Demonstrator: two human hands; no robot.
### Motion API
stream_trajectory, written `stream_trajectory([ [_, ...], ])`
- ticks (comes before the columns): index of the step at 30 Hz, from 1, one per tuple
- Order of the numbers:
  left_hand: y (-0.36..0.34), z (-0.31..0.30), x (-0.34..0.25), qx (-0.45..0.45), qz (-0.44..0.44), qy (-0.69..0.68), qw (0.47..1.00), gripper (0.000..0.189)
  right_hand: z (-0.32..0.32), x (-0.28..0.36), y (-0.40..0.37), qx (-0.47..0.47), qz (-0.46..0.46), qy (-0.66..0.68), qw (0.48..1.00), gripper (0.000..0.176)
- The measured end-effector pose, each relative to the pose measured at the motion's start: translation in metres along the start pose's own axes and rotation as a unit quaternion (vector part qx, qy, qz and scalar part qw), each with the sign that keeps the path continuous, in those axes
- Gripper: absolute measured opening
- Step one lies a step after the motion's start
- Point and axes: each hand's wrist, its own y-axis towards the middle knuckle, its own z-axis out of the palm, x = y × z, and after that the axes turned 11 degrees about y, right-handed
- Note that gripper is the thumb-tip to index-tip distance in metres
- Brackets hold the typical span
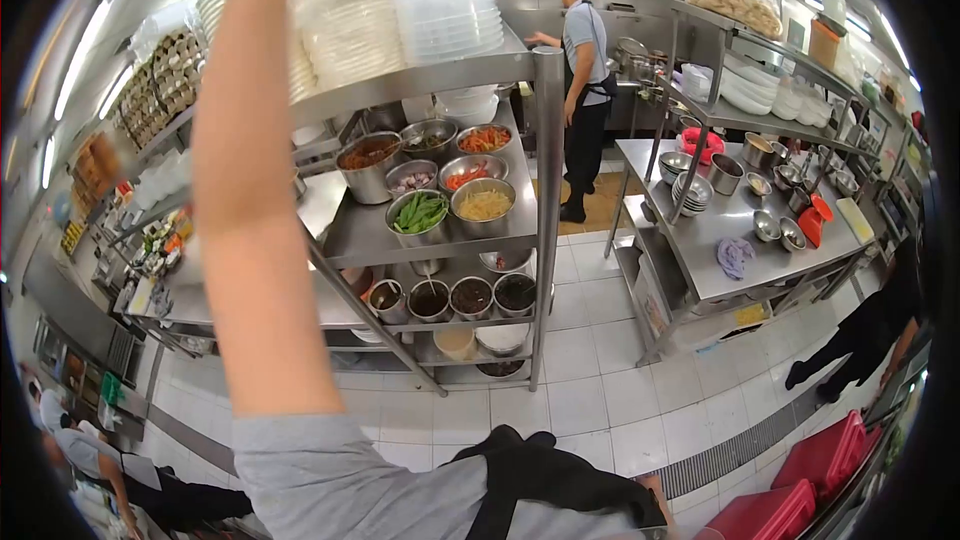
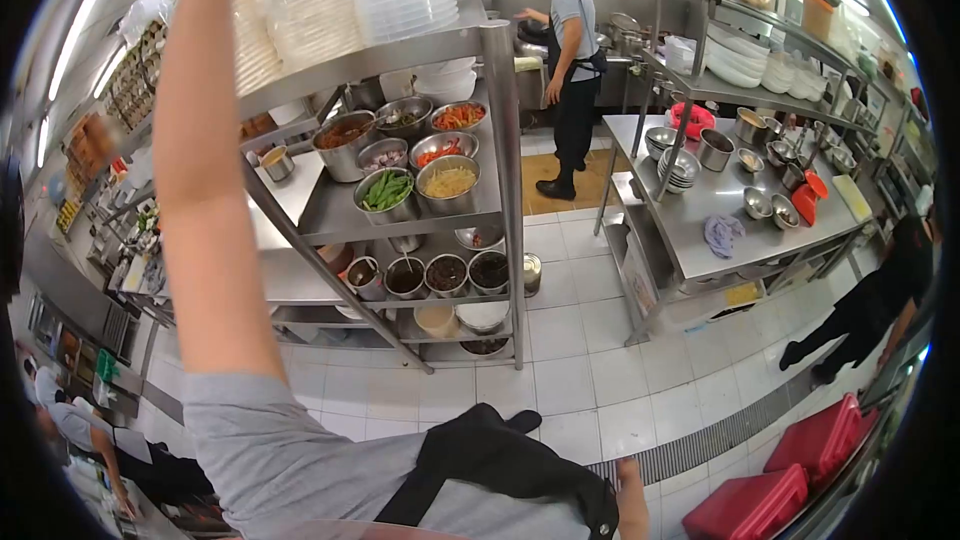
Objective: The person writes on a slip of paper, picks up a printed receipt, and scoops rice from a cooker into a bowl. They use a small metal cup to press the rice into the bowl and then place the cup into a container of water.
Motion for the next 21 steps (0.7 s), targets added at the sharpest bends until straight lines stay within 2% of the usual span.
stream_trajectory([
  [1,-0.004,0.006,0.032,0.052,-0.044,0.039,0.997,0.054,-0.002,-0.004,0.000,-0.006,-0.002,0.005,1.000,0.034],
  [2,0.006,0.009,0.069,0.170,-0.037,0.057,0.983,0.054,-0.007,-0.009,0.002,-0.017,-0.005,0.006,1.000,0.034],
  [3,-0.005,0.009,0.088,0.167,-0.107,-0.003,0.980,0.029,-0.013,-0.015,-0.001,-0.027,-0.010,0.006,1.000,0.034],
  [4,-0.009,0.014,0.112,0.163,-0.092,0.031,0.982,0.033,-0.014,-0.018,-0.003,-0.043,-0.017,0.019,0.999,0.034],
  [5,-0.012,0.022,0.136,0.160,-0.077,0.064,0.982,0.037,-0.025,-0.020,-0.009,-0.039,-0.004,-0.032,0.999,0.031],
  [7,-0.008,0.055,0.179,0.246,-0.006,0.072,0.966,0.034,-0.037,-0.020,-0.026,-0.026,0.085,-0.011,0.996,0.032],
  [8,-0.006,0.052,0.180,0.250,0.003,0.042,0.967,0.032,-0.042,-0.026,-0.034,-0.019,0.131,-0.002,0.991,0.039],
  [10,-0.005,0.043,0.185,0.261,0.020,-0.018,0.965,0.027,-0.049,-0.043,-0.065,0.023,0.122,-0.065,0.990,0.039],
  [13,0.006,0.039,0.185,0.357,-0.094,-0.172,0.913,0.020,-0.045,-0.050,-0.087,0.021,0.131,-0.063,0.989,0.038],
  [15,0.014,0.038,0.188,0.343,-0.085,-0.180,0.918,0.020,-0.038,-0.051,-0.096,0.020,0.139,-0.055,0.989,0.038],
  [17,0.017,0.051,0.194,0.286,-0.084,-0.201,0.933,0.020,-0.034,-0.047,-0.102,0.017,0.140,-0.048,0.989,0.038],
  [19,0.019,0.068,0.201,0.181,-0.093,-0.232,0.951,0.022,-0.028,-0.041,-0.106,0.014,0.141,-0.046,0.989,0.037],
  [21,0.029,0.075,0.206,0.103,-0.109,-0.193,0.970,0.025,-0.024,-0.038,-0.112,0.011,0.143,-0.038,0.989,0.037],
])
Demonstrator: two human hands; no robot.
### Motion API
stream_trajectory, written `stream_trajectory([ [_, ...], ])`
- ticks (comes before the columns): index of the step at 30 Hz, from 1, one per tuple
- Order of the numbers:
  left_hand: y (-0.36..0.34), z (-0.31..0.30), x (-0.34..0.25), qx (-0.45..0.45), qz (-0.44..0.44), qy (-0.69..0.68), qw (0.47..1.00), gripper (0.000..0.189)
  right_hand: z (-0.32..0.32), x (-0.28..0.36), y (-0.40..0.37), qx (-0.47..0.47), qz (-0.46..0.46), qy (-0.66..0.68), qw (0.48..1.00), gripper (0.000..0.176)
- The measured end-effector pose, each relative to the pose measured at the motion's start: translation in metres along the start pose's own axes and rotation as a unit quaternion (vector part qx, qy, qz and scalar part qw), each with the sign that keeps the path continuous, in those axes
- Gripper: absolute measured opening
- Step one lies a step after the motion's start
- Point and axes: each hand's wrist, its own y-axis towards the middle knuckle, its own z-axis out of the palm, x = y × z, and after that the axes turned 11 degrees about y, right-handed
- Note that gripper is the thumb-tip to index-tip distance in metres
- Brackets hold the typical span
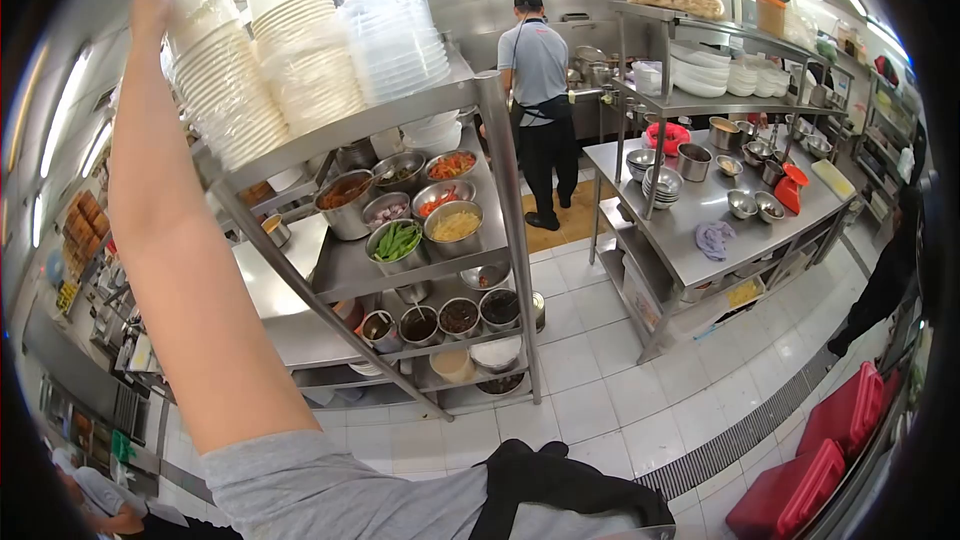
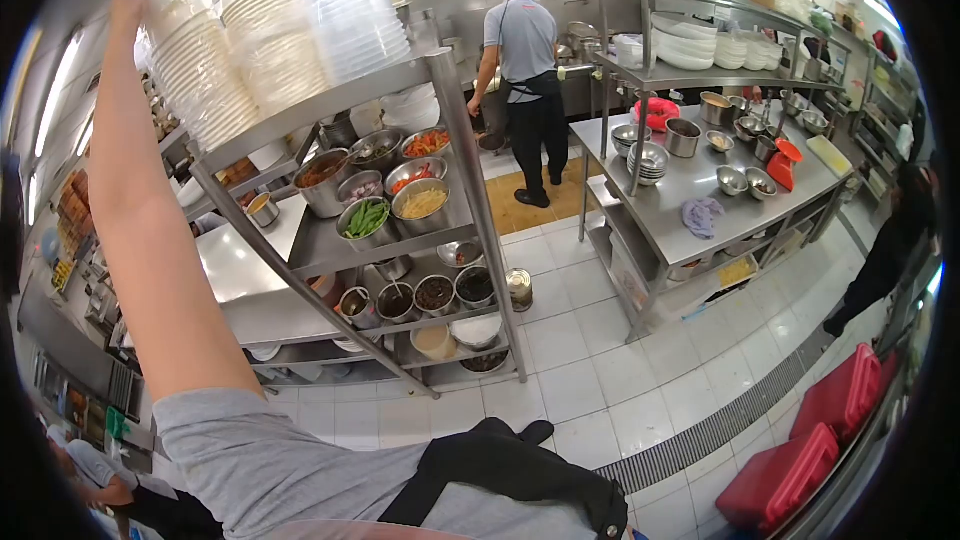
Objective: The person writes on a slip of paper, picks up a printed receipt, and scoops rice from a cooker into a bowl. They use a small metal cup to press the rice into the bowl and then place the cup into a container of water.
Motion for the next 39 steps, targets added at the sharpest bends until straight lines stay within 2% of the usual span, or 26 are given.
stream_trajectory([
  [2,0.006,-0.003,-0.012,-0.143,0.021,0.118,0.982,0.028,0.005,-0.004,-0.001,-0.005,0.004,0.009,1.000,0.037],
  [4,0.004,-0.022,-0.029,-0.332,0.061,0.312,0.888,0.030,0.012,-0.014,0.000,-0.009,0.008,0.018,1.000,0.037],
  [6,0.006,-0.039,-0.060,-0.387,0.064,0.154,0.907,0.028,0.022,-0.033,-0.009,-0.017,0.019,0.033,0.999,0.037],
  [8,-0.033,-0.053,-0.135,-0.350,0.128,0.055,0.926,0.022,0.040,-0.062,-0.023,-0.025,0.031,0.046,0.998,0.037],
  [11,-0.175,-0.102,-0.281,-0.214,0.298,-0.138,0.920,0.013,0.083,-0.092,-0.014,-0.025,0.012,0.015,1.000,0.038],
  [12,-0.236,-0.128,-0.323,-0.152,0.358,-0.214,0.896,0.010,0.097,-0.094,0.014,-0.038,-0.037,-0.017,0.998,0.038],
  [13,-0.295,-0.151,-0.360,-0.087,0.404,-0.296,0.861,0.009,0.066,-0.066,-0.008,-0.083,-0.198,-0.023,0.976,0.044],
  [14,-0.353,-0.172,-0.395,-0.023,0.436,-0.376,0.817,0.008,0.040,-0.013,-0.033,-0.096,-0.152,0.087,0.980,0.041],
  [15,-0.409,-0.191,-0.428,0.044,0.449,-0.454,0.768,0.009,0.002,0.059,-0.088,-0.096,-0.070,0.342,0.932,0.050],
  [16,-0.464,-0.207,-0.464,0.111,0.445,-0.526,0.716,0.011,0.002,0.076,-0.087,-0.184,-0.145,0.300,0.925,0.057],
  [18,-0.571,-0.239,-0.539,0.281,0.356,-0.651,0.609,0.016,-0.038,0.153,-0.148,-0.254,-0.262,0.406,0.838,0.075],
  [19,-0.627,-0.254,-0.569,0.407,0.251,-0.703,0.526,0.011,-0.068,0.189,-0.196,-0.231,-0.272,0.457,0.814,0.079],
  [21,-0.721,-0.279,-0.609,0.653,0.061,-0.696,0.292,0.006,-0.092,0.215,-0.239,-0.257,-0.338,0.481,0.767,0.073],
  [23,-0.789,-0.293,-0.640,0.745,-0.179,-0.643,0.014,0.009,-0.110,0.215,-0.268,-0.230,-0.348,0.513,0.750,0.057],
  [24,-0.781,-0.313,-0.656,0.760,-0.206,-0.616,-0.016,0.015,-0.108,0.199,-0.260,-0.234,-0.313,0.560,0.730,0.040],
  [25,-0.789,-0.317,-0.668,0.776,-0.191,-0.600,-0.032,0.018,-0.109,0.188,-0.260,-0.218,-0.279,0.636,0.686,0.028],
  [27,-0.813,-0.324,-0.690,0.805,-0.166,-0.566,-0.059,0.024,-0.106,0.146,-0.246,-0.280,-0.258,0.608,0.696,0.034],
  [28,-0.807,-0.335,-0.701,0.819,-0.108,-0.563,-0.041,0.035,-0.108,0.119,-0.237,-0.396,-0.277,0.537,0.692,0.041],
  [29,-0.819,-0.333,-0.712,0.806,-0.006,-0.591,0.036,0.036,-0.117,0.091,-0.235,-0.503,-0.288,0.454,0.677,0.048],
  [31,-0.864,-0.306,-0.723,0.733,0.193,-0.626,0.181,0.039,-0.158,0.021,-0.262,-0.520,0.031,0.588,0.619,0.063],
  [32,-0.881,-0.287,-0.726,0.694,0.307,-0.600,0.253,0.040,-0.179,-0.014,-0.279,-0.630,0.055,0.594,0.498,0.062],
  [33,-0.919,-0.248,-0.721,0.606,0.439,-0.585,0.313,0.041,-0.189,-0.088,-0.276,-0.723,0.025,0.548,0.419,0.055],
  [34,-0.981,-0.189,-0.709,0.494,0.558,-0.558,0.365,0.042,-0.217,-0.106,-0.317,-0.761,0.056,0.567,0.310,0.047],
  [35,-1.025,-0.136,-0.691,0.525,0.605,-0.497,0.335,0.046,-0.244,-0.117,-0.355,-0.793,0.052,0.570,0.210,0.043],
  [38,-1.044,-0.084,-0.683,0.685,0.634,-0.242,0.264,0.040,-0.259,-0.223,-0.399,-0.766,0.038,0.633,0.108,0.042],
  [39,-1.044,-0.081,-0.694,0.708,0.619,-0.223,0.254,0.038,-0.256,-0.257,-0.404,-0.744,0.051,0.662,0.079,0.041],
])
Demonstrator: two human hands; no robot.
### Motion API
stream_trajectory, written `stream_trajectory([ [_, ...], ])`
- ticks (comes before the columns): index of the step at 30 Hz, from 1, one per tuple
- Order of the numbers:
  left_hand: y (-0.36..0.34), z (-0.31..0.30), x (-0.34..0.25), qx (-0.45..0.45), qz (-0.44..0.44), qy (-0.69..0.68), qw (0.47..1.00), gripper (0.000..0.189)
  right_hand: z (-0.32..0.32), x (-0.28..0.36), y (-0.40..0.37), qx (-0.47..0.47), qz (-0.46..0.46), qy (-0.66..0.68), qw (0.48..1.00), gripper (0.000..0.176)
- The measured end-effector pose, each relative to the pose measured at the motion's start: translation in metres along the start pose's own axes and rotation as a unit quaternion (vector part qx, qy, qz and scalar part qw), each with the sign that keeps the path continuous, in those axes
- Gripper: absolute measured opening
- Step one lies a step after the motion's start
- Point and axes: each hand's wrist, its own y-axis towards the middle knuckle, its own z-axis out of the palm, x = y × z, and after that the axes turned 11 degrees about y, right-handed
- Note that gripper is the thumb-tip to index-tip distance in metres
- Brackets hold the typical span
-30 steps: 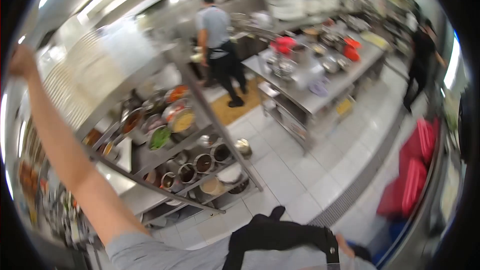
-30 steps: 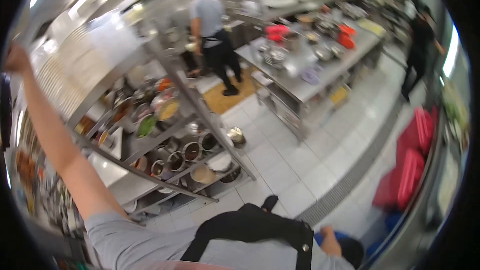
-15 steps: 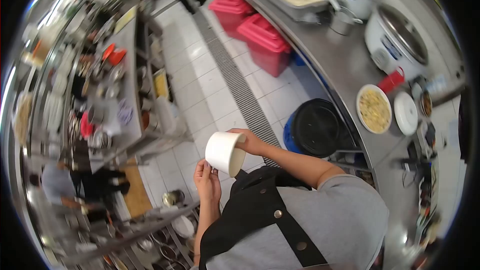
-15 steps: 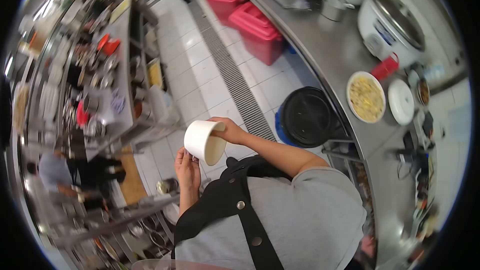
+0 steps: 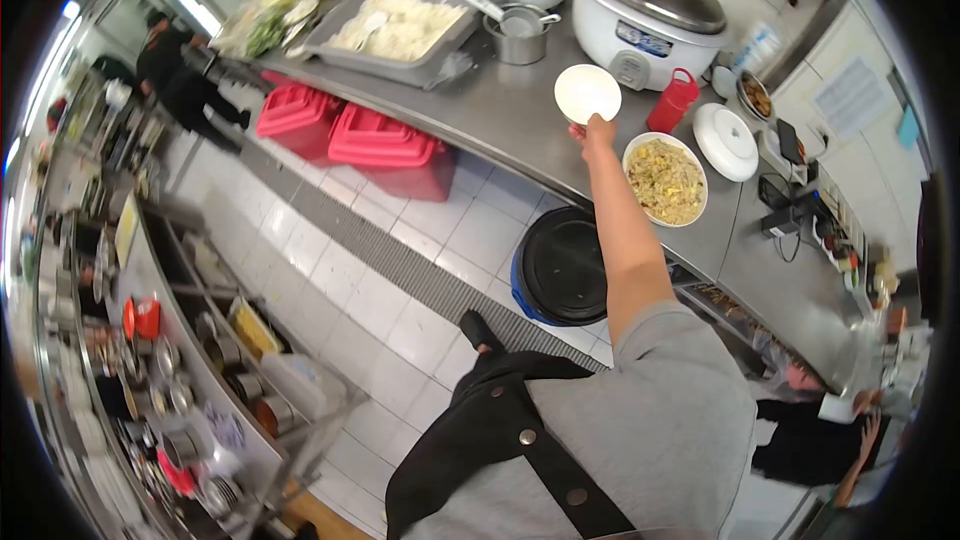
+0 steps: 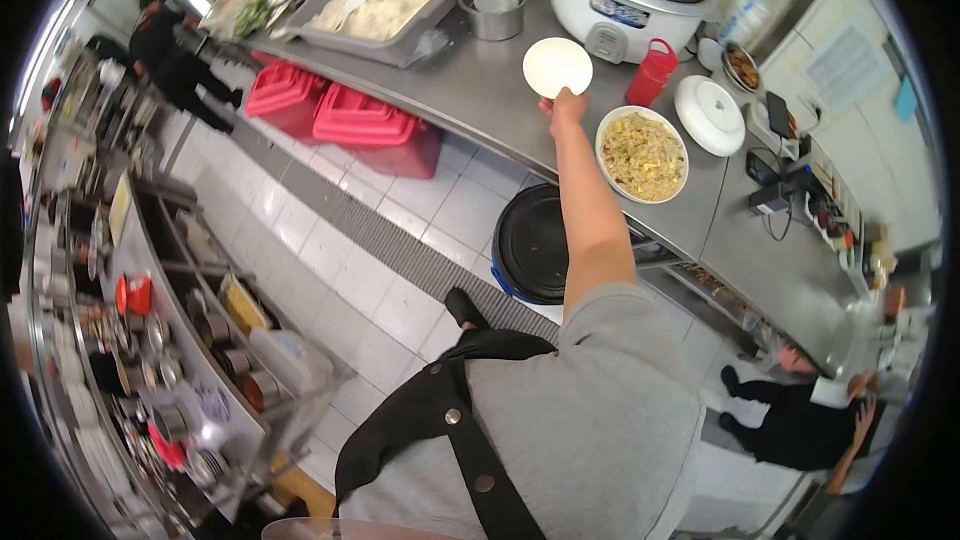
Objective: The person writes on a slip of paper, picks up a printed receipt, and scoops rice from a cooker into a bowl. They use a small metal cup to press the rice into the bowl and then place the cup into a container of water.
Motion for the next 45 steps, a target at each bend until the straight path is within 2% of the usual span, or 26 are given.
stream_trajectory([
  [4,0.051,-0.067,-0.023,0.050,-0.022,-0.063,0.997,0.031,0.009,0.009,0.039,-0.061,0.082,-0.006,0.995,0.043],
  [6,0.091,-0.106,-0.041,0.056,-0.015,-0.086,0.995,0.028,-0.003,-0.015,0.080,-0.056,0.126,0.026,0.990,0.051],
  [8,0.138,-0.146,-0.062,0.061,-0.013,-0.112,0.992,0.025,-0.005,-0.027,0.072,-0.029,0.093,0.059,0.993,0.057],
  [10,0.188,-0.198,-0.082,0.057,-0.014,-0.154,0.986,0.022,-0.010,-0.034,0.071,-0.002,0.119,0.051,0.992,0.062],
  [13,0.276,-0.284,-0.120,0.040,0.002,-0.255,0.966,0.020,0.009,-0.022,0.043,-0.110,0.076,-0.008,0.991,0.070],
  [16,0.383,-0.392,-0.222,0.038,0.113,-0.408,0.905,0.019,0.016,-0.003,0.026,-0.122,0.015,-0.063,0.990,0.081],
  [18,0.419,-0.444,-0.341,-0.033,0.220,-0.411,0.884,0.015,0.005,0.004,0.047,-0.165,-0.065,-0.214,0.961,0.084],
  [19,0.415,-0.465,-0.403,-0.067,0.260,-0.402,0.875,0.018,0.001,0.008,0.058,-0.188,-0.101,-0.287,0.934,0.085],
  [20,0.426,-0.481,-0.453,-0.090,0.334,-0.359,0.867,0.024,0.002,0.018,0.058,-0.187,-0.153,-0.334,0.911,0.077],
  [21,0.406,-0.493,-0.498,-0.096,0.376,-0.294,0.874,0.029,0.004,0.031,0.052,-0.186,-0.202,-0.381,0.883,0.068],
  [22,0.386,-0.497,-0.541,-0.142,0.429,-0.204,0.868,0.032,0.009,0.047,0.042,-0.187,-0.247,-0.426,0.850,0.060],
  [24,0.395,-0.492,-0.605,-0.120,0.570,-0.048,0.811,0.028,0.018,0.085,0.028,-0.126,-0.261,-0.321,0.902,0.040],
  [25,0.381,-0.474,-0.633,-0.069,0.585,-0.092,0.803,0.025,0.023,0.108,0.026,-0.096,-0.272,-0.265,0.920,0.031],
  [27,0.327,-0.454,-0.674,0.050,0.582,-0.004,0.811,0.028,0.026,0.142,0.026,-0.110,-0.341,-0.295,0.886,0.019],
  [29,0.313,-0.426,-0.701,0.138,0.581,0.133,0.791,0.035,0.032,0.173,0.019,-0.128,-0.378,-0.315,0.861,0.013],
  [31,0.245,-0.434,-0.725,0.183,0.703,0.205,0.656,0.045,0.051,0.195,0.012,-0.147,-0.419,-0.287,0.849,0.012],
  [32,0.271,-0.412,-0.745,0.278,0.623,0.243,0.690,0.043,0.056,0.195,0.013,-0.160,-0.438,-0.276,0.840,0.012],
  [34,0.221,-0.424,-0.775,0.311,0.628,0.197,0.686,0.035,0.066,0.187,0.025,-0.125,-0.467,-0.239,0.842,0.013],
  [36,0.181,-0.444,-0.805,0.258,0.676,0.162,0.671,0.029,0.094,0.177,0.020,-0.094,-0.492,-0.218,0.838,0.015],
  [38,0.170,-0.459,-0.840,0.209,0.708,0.114,0.665,0.024,0.113,0.166,0.019,-0.076,-0.462,-0.276,0.839,0.026],
  [39,0.173,-0.470,-0.858,0.187,0.712,0.088,0.671,0.021,0.120,0.157,0.021,-0.087,-0.433,-0.283,0.851,0.031],
  [40,0.170,-0.483,-0.878,0.156,0.742,0.073,0.648,0.019,0.122,0.149,0.019,-0.100,-0.401,-0.289,0.864,0.035],
  [42,0.156,-0.504,-0.915,0.102,0.774,0.029,0.624,0.014,0.115,0.141,0.003,-0.123,-0.391,-0.308,0.859,0.037],
  [43,0.168,-0.512,-0.934,0.104,0.764,0.016,0.636,0.014,0.111,0.144,-0.004,-0.132,-0.390,-0.319,0.854,0.038],
  [45,0.184,-0.522,-0.984,0.080,0.806,0.073,0.582,0.014,0.075,0.163,-0.048,-0.257,-0.396,-0.199,0.859,0.032],
])
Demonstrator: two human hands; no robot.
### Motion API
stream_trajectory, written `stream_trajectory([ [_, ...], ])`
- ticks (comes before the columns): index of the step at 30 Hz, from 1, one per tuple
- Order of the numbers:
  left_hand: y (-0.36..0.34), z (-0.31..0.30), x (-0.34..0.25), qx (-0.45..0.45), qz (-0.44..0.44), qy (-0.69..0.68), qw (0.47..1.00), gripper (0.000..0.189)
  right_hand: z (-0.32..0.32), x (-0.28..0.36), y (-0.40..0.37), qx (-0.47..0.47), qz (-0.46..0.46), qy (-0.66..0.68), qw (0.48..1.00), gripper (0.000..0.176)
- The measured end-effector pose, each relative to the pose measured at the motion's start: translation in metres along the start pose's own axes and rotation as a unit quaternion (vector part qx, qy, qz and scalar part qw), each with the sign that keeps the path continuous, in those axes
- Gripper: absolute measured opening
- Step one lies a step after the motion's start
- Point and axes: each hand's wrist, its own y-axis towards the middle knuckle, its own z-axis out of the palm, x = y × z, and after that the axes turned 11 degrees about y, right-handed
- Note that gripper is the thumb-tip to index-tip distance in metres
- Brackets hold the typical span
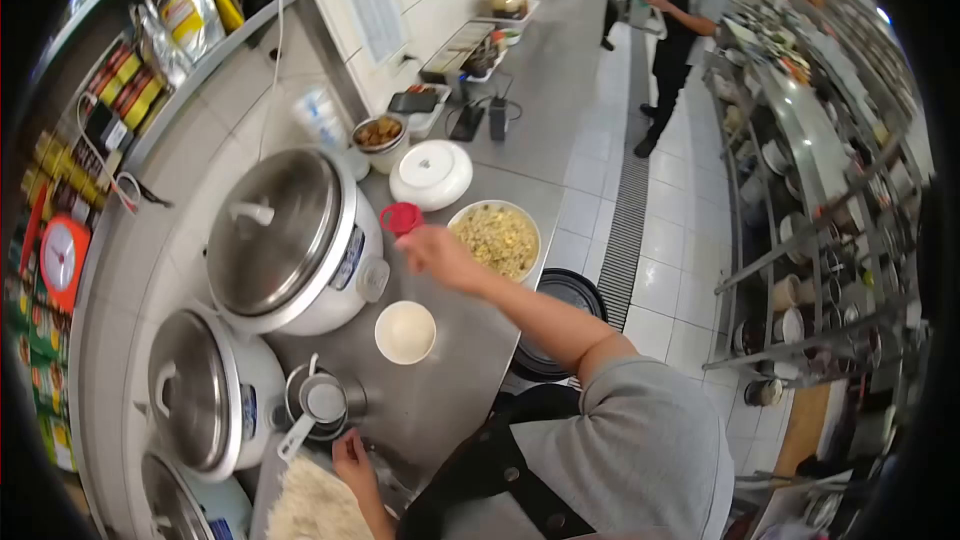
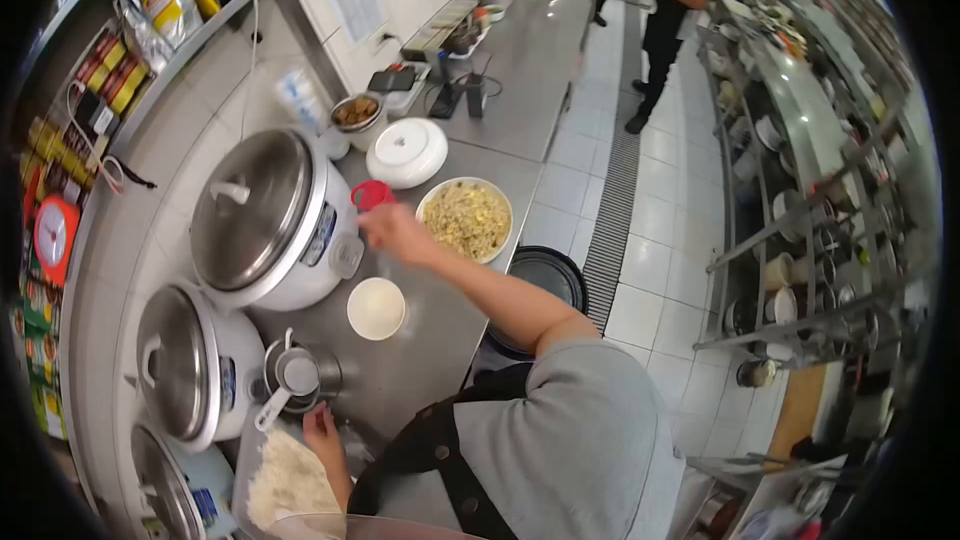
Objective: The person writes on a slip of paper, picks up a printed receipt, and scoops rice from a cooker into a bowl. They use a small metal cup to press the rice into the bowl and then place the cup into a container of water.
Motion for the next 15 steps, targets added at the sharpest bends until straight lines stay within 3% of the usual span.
stream_trajectory([
  [1,0.001,-0.013,0.016,0.020,0.000,0.037,0.999,0.014,-0.031,-0.015,0.005,-0.043,-0.069,0.009,0.997,0.025],
  [2,0.004,-0.017,0.022,0.037,0.006,0.044,0.998,0.014,-0.071,-0.017,0.007,-0.079,-0.078,-0.061,0.992,0.021],
  [4,0.006,-0.024,0.034,0.066,0.014,0.061,0.996,0.013,-0.125,0.013,0.001,-0.283,-0.128,-0.008,0.951,0.022],
  [7,0.000,-0.023,0.016,0.048,0.054,0.103,0.992,0.012,-0.168,0.058,-0.023,-0.503,-0.241,-0.194,0.807,0.015],
  [10,0.001,-0.027,-0.002,0.043,0.076,0.101,0.991,0.012,-0.149,0.091,-0.041,-0.317,-0.174,-0.134,0.923,0.016],
  [11,0.002,-0.027,-0.006,0.039,0.073,0.095,0.992,0.012,-0.124,0.117,-0.047,-0.253,-0.104,-0.117,0.955,0.028],
  [12,0.002,-0.028,-0.007,0.048,0.070,0.081,0.993,0.012,-0.096,0.144,-0.049,-0.187,-0.033,-0.098,0.977,0.041],
  [15,0.004,-0.030,-0.002,0.073,0.079,0.064,0.992,0.013,-0.060,0.178,-0.035,-0.084,-0.041,0.141,0.986,0.056],
])
